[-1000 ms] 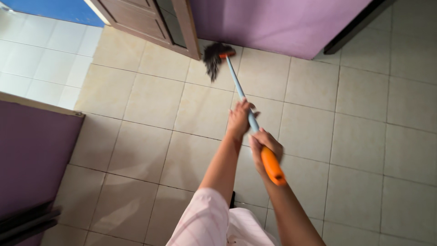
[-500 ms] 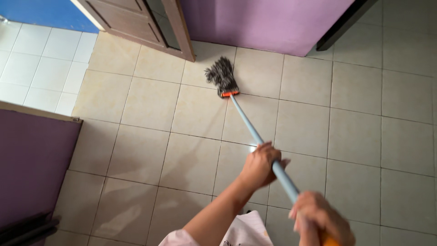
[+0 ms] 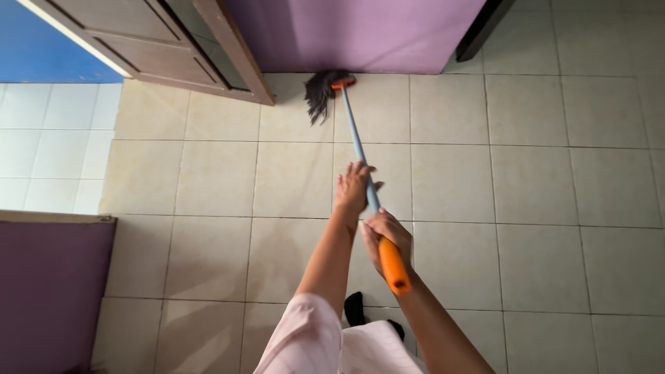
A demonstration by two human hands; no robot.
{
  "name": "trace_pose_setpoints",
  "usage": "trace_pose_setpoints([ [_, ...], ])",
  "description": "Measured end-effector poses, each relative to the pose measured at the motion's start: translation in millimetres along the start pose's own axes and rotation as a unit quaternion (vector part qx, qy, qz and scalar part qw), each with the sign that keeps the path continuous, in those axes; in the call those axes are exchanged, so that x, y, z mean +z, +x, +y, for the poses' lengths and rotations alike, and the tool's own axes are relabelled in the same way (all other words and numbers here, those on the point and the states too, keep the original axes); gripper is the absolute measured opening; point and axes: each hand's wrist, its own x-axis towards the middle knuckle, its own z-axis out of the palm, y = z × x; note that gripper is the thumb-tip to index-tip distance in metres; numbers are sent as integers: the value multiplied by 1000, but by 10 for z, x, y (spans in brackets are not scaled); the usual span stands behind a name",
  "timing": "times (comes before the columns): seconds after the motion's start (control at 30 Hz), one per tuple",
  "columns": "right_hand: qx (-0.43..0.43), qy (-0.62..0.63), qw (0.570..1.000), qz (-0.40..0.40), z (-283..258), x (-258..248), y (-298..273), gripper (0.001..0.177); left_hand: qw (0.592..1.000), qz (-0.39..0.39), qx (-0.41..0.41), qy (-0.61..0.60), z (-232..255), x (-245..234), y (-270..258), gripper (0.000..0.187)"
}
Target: The person mops a tiled floor using a mop with an orange and grey handle. They slide the mop head across various sections of the white tiled floor, including around a wooden door and along the walls.
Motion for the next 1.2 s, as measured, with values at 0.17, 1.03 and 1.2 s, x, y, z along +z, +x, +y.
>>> trace_pose_setpoints([
  [0.17, -12, -18, 1000, 12, 172, -77, 60, 14, 997, 30, 55, 36, 124, -41, 133, 38],
  [1.03, 122, 3, 989, 78, 63, -501, 176, 8, 998, 37, 22, -53, 685, 139, 209, 27],
  [1.2, 94, 24, 992, 83, 153, -396, 112, 15, 998, -47, -23, -24, 506, 215, 266, 32],
])
